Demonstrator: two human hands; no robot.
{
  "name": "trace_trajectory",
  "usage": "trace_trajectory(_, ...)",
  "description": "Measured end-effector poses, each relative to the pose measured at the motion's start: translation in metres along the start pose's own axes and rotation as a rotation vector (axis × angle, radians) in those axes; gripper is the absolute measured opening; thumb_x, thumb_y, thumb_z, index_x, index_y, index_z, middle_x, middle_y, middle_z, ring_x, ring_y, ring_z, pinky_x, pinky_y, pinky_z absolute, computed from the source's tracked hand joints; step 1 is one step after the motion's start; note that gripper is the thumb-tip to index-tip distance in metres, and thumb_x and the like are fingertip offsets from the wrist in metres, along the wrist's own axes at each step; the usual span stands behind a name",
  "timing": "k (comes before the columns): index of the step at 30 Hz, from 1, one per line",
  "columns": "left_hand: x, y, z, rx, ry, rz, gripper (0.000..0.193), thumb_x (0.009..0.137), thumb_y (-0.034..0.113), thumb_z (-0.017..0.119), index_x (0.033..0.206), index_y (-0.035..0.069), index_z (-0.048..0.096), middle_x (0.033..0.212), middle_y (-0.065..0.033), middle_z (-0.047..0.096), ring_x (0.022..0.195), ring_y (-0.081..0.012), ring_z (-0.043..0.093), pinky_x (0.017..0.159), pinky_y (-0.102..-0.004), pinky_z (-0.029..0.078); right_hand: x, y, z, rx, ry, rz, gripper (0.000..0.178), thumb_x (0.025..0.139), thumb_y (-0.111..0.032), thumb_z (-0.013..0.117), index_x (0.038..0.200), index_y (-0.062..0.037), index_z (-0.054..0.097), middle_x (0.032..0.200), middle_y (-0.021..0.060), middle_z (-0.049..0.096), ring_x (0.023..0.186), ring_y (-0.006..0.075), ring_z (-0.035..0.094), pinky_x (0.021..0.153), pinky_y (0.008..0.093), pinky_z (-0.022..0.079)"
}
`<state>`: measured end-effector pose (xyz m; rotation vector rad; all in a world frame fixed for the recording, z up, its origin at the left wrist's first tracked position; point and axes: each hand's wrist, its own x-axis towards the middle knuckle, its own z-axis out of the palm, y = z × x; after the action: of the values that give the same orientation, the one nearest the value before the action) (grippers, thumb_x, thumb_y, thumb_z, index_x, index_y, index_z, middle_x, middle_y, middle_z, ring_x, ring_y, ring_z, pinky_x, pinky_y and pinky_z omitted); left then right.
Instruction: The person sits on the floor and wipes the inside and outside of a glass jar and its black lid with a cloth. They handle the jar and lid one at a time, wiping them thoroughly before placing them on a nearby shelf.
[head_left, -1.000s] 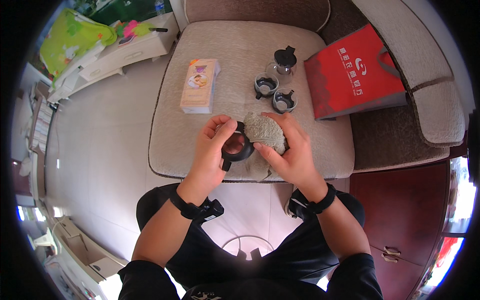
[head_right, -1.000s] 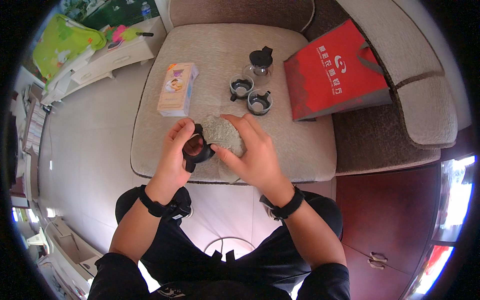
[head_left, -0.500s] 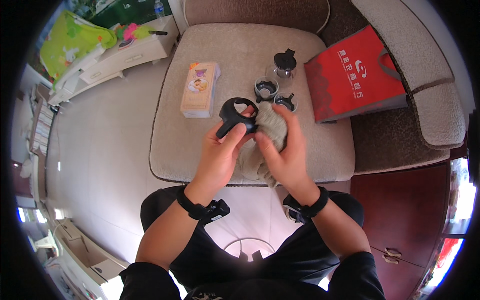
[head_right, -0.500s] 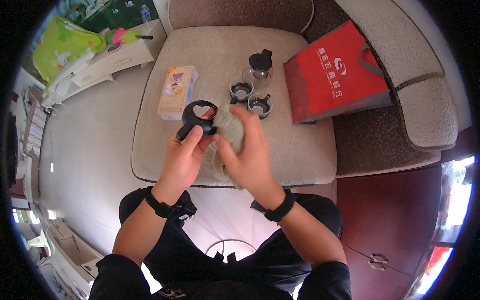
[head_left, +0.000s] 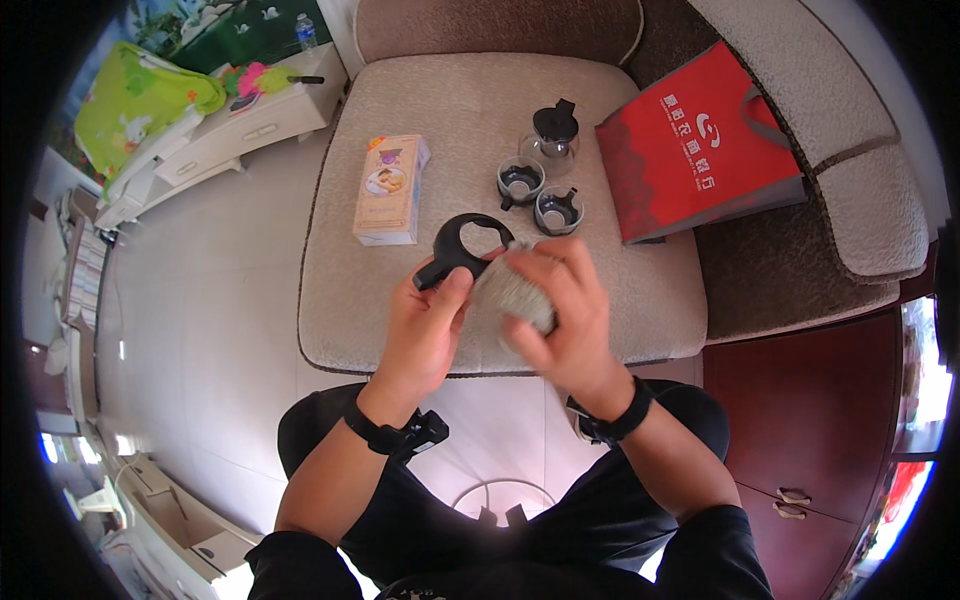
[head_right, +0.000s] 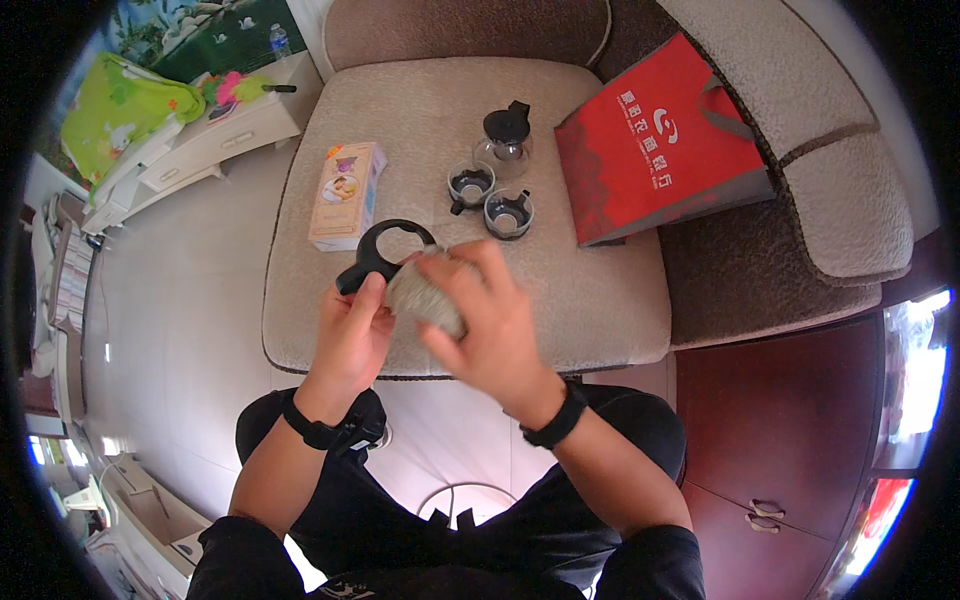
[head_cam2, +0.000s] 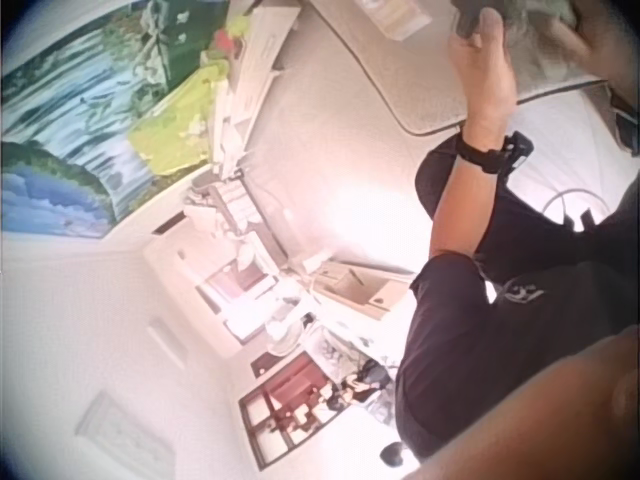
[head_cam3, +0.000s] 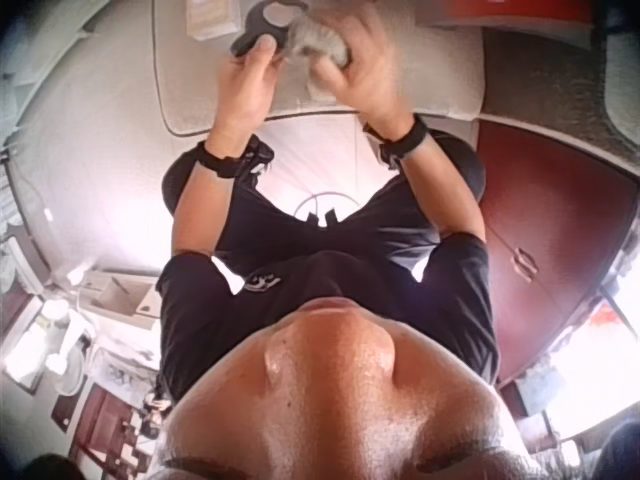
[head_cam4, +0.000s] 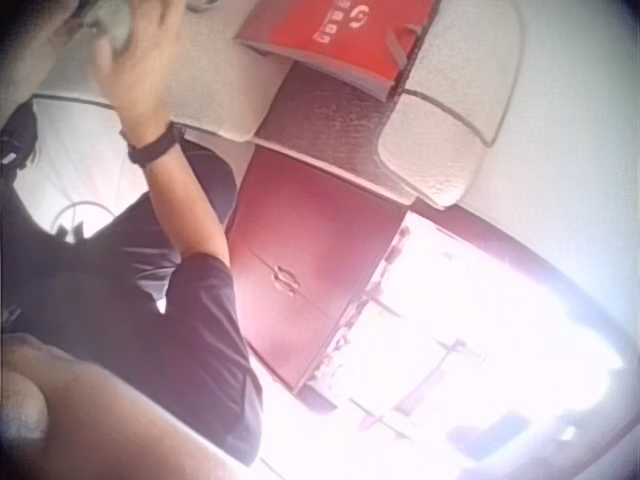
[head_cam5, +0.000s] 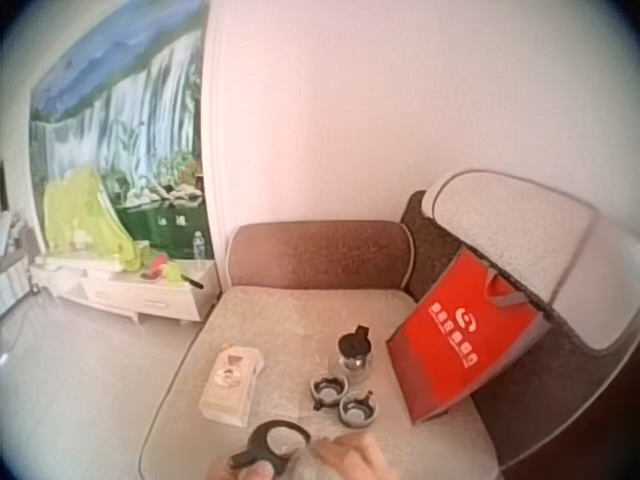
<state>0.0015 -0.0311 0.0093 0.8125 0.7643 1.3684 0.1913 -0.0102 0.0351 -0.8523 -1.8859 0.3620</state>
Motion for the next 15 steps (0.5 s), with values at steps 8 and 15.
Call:
trace_trajectory(8, -0.004, 0.015, -0.007, -0.200, -0.179, -0.122, 0.042, 0.108, 0.038, 0.065, 0.132, 0.004, 0.068, 0.125, -0.0094, 0.076, 0.108, -0.0163, 0.071, 0.090, -0.0344, 0.056, 0.006, 0.014, -0.009, 0.137, 0.108, 0.019, 0.051, 0.068, -0.014, 0.075, 0.118, -0.0046, 0.073, 0.115, 0.0198, 0.062, 0.097, 0.0383, 0.069, 0.082, 0.0432, 0.059)
trace_trajectory(15, 0.002, 0.002, -0.014, -0.521, -0.044, -0.221, 0.048, 0.113, 0.049, 0.050, 0.130, 0.006, 0.063, 0.127, -0.0100, 0.072, 0.118, -0.0209, 0.067, 0.109, -0.0384, 0.050, 0.002, -0.016, -0.001, -0.061, 0.036, 0.007, 0.058, 0.067, -0.013, 0.082, 0.124, -0.0079, 0.071, 0.120, 0.0187, 0.060, 0.096, 0.0391, 0.069, 0.076, 0.0446, 0.059)
